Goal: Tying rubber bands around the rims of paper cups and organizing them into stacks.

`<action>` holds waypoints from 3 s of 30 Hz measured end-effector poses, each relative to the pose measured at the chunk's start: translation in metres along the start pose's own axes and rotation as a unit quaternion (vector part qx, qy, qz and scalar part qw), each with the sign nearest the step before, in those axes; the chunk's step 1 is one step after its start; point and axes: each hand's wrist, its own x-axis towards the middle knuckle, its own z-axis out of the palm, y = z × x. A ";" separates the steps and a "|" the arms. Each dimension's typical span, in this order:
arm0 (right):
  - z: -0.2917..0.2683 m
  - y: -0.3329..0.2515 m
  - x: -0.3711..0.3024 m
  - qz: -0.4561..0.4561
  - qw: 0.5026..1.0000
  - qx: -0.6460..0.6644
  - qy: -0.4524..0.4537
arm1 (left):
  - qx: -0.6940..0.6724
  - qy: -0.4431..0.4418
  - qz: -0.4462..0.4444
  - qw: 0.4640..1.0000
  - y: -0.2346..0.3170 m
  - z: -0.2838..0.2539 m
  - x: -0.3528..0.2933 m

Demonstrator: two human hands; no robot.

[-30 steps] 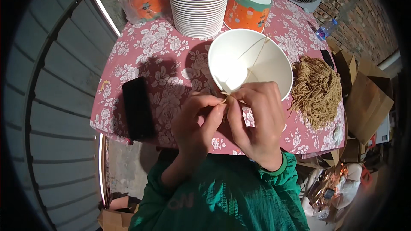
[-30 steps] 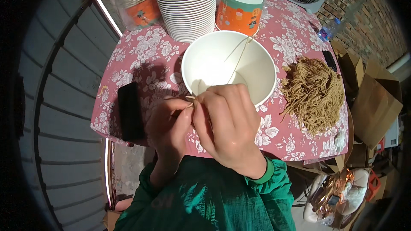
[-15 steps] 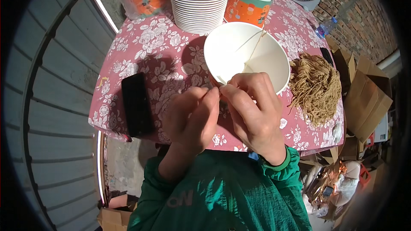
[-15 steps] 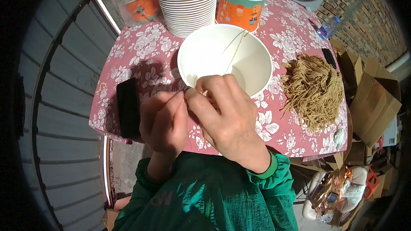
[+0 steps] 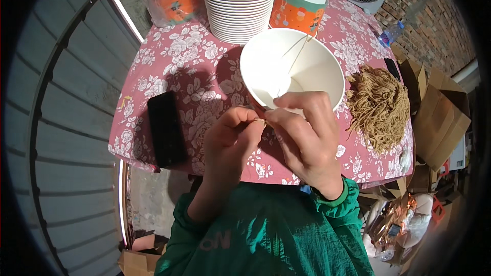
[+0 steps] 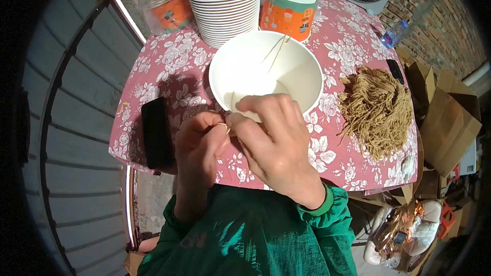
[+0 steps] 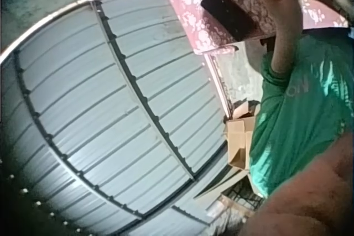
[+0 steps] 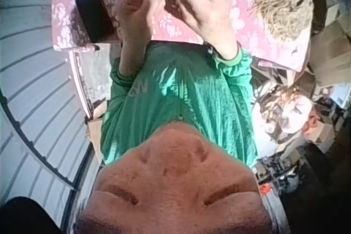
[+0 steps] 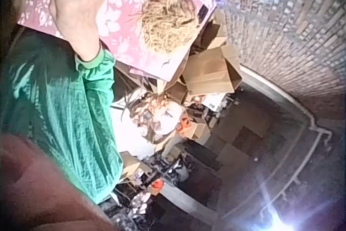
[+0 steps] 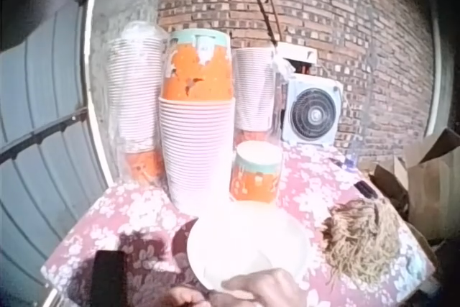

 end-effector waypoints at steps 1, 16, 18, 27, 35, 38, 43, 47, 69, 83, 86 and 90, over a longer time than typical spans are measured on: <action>-0.002 -0.001 -0.001 0.007 1.000 0.000 0.011 | 0.000 -0.002 -0.001 1.000 0.000 0.000 0.000; -0.005 -0.026 -0.025 0.109 0.991 0.006 0.080 | -0.093 -0.006 -0.002 0.996 -0.011 0.021 -0.007; 0.000 -0.028 -0.029 0.139 0.985 0.033 0.095 | -0.082 -0.021 0.034 0.996 -0.017 0.020 -0.007; -0.003 -0.033 -0.033 0.192 0.970 0.104 0.110 | 0.030 -0.056 0.140 0.988 -0.023 0.009 -0.006; 0.000 -0.031 -0.043 0.200 0.970 0.084 0.111 | 0.159 -0.057 0.212 0.963 -0.025 0.006 -0.006; 0.002 -0.030 -0.045 0.194 0.973 0.071 0.104 | 0.176 -0.068 0.215 0.958 -0.024 0.003 -0.004; -0.001 -0.031 -0.049 0.249 0.954 0.148 0.081 | 0.100 -0.030 0.101 0.989 -0.014 0.006 -0.008; 0.001 -0.032 -0.046 0.219 0.964 0.131 0.080 | 0.176 -0.002 0.167 0.970 -0.003 0.013 -0.006; 0.006 -0.033 -0.050 0.204 0.968 0.112 0.098 | -0.156 -0.016 -0.050 0.986 -0.004 0.027 -0.002; 0.012 -0.031 -0.047 0.201 0.969 0.115 0.089 | -0.068 0.045 0.015 0.997 -0.011 0.025 0.004; 0.019 -0.025 -0.047 0.181 0.973 0.116 0.089 | -0.066 0.059 0.083 0.993 -0.015 0.022 0.006; 0.023 -0.022 -0.046 0.150 0.978 0.109 0.095 | -0.103 0.060 0.046 0.992 -0.013 0.020 0.007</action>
